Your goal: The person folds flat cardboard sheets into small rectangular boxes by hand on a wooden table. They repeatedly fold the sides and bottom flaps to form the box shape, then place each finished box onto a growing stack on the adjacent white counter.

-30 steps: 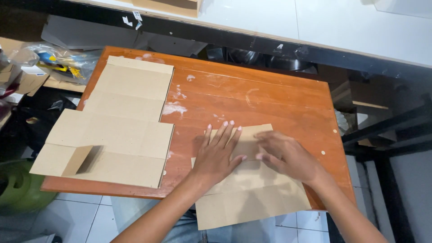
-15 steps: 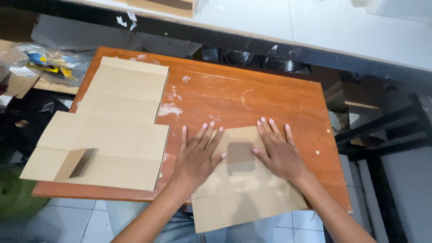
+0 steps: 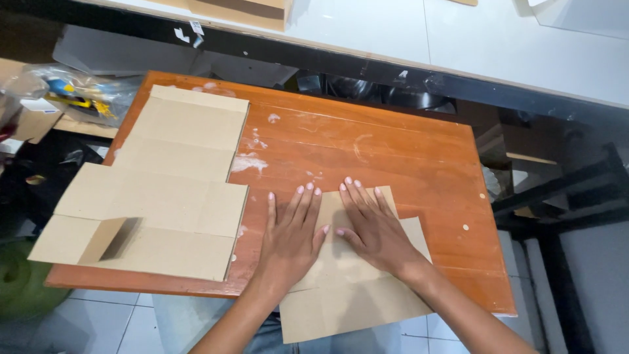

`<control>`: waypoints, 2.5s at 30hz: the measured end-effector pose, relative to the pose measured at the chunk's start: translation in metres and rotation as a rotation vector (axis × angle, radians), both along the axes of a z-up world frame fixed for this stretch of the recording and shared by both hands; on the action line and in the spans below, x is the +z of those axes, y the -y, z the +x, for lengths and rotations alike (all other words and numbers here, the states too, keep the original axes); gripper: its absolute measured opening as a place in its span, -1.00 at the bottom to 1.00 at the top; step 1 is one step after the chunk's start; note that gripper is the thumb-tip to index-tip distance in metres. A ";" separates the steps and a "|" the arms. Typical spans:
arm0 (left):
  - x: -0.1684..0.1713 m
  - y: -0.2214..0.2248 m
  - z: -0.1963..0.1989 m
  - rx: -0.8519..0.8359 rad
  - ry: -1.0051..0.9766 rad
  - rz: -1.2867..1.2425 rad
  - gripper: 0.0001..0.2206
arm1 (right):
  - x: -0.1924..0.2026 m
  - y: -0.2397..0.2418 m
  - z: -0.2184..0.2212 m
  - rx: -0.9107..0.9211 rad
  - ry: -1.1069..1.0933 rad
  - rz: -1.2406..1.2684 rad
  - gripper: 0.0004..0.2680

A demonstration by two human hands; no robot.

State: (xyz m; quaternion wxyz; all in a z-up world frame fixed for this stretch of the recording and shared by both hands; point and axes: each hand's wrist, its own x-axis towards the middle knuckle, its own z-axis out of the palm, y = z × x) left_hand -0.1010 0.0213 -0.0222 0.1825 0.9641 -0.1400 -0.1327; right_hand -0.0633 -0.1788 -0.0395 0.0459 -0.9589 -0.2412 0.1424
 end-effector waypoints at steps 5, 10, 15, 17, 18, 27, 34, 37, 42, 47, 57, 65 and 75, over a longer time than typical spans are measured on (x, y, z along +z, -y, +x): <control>-0.007 -0.002 0.001 0.003 0.016 -0.034 -0.36 | -0.007 0.043 0.010 -0.107 0.019 -0.038 -0.34; -0.006 0.001 0.001 0.011 0.030 -0.046 -0.37 | -0.009 0.016 0.006 -0.138 0.115 -0.150 -0.36; -0.019 0.004 0.004 0.018 0.032 -0.021 -0.38 | 0.003 -0.014 0.000 0.097 0.029 -0.052 -0.37; -0.013 0.005 0.003 0.020 0.013 -0.021 -0.38 | 0.014 -0.011 -0.004 0.110 -0.015 -0.058 -0.32; -0.009 0.003 0.004 0.028 0.002 -0.016 -0.37 | 0.020 -0.011 -0.005 0.130 -0.050 -0.061 -0.27; -0.008 -0.011 -0.007 0.076 0.042 -0.274 -0.16 | 0.005 0.011 -0.013 -0.071 -0.019 0.039 -0.28; -0.050 -0.010 -0.084 0.078 0.683 0.034 -0.14 | 0.015 0.010 0.014 0.221 0.543 0.197 -0.38; -0.091 -0.014 -0.097 0.093 0.760 0.091 0.06 | 0.044 0.014 0.039 0.314 0.760 0.098 -0.43; -0.092 -0.024 -0.100 0.010 0.641 -0.139 -0.05 | 0.038 0.020 0.085 0.363 1.206 0.138 -0.73; -0.097 -0.025 -0.100 0.017 0.612 -0.187 -0.08 | -0.015 0.018 0.102 0.261 0.869 0.192 -0.81; -0.102 -0.024 -0.115 0.135 0.663 -0.198 -0.30 | -0.016 0.001 0.118 -0.039 0.336 0.042 -0.59; -0.080 -0.024 -0.118 0.313 0.633 -0.171 -0.43 | 0.010 -0.022 -0.070 -0.099 0.231 0.194 -0.49; -0.029 -0.005 -0.096 0.408 0.186 -1.021 -0.31 | -0.033 -0.013 -0.093 -0.206 0.259 0.169 -0.53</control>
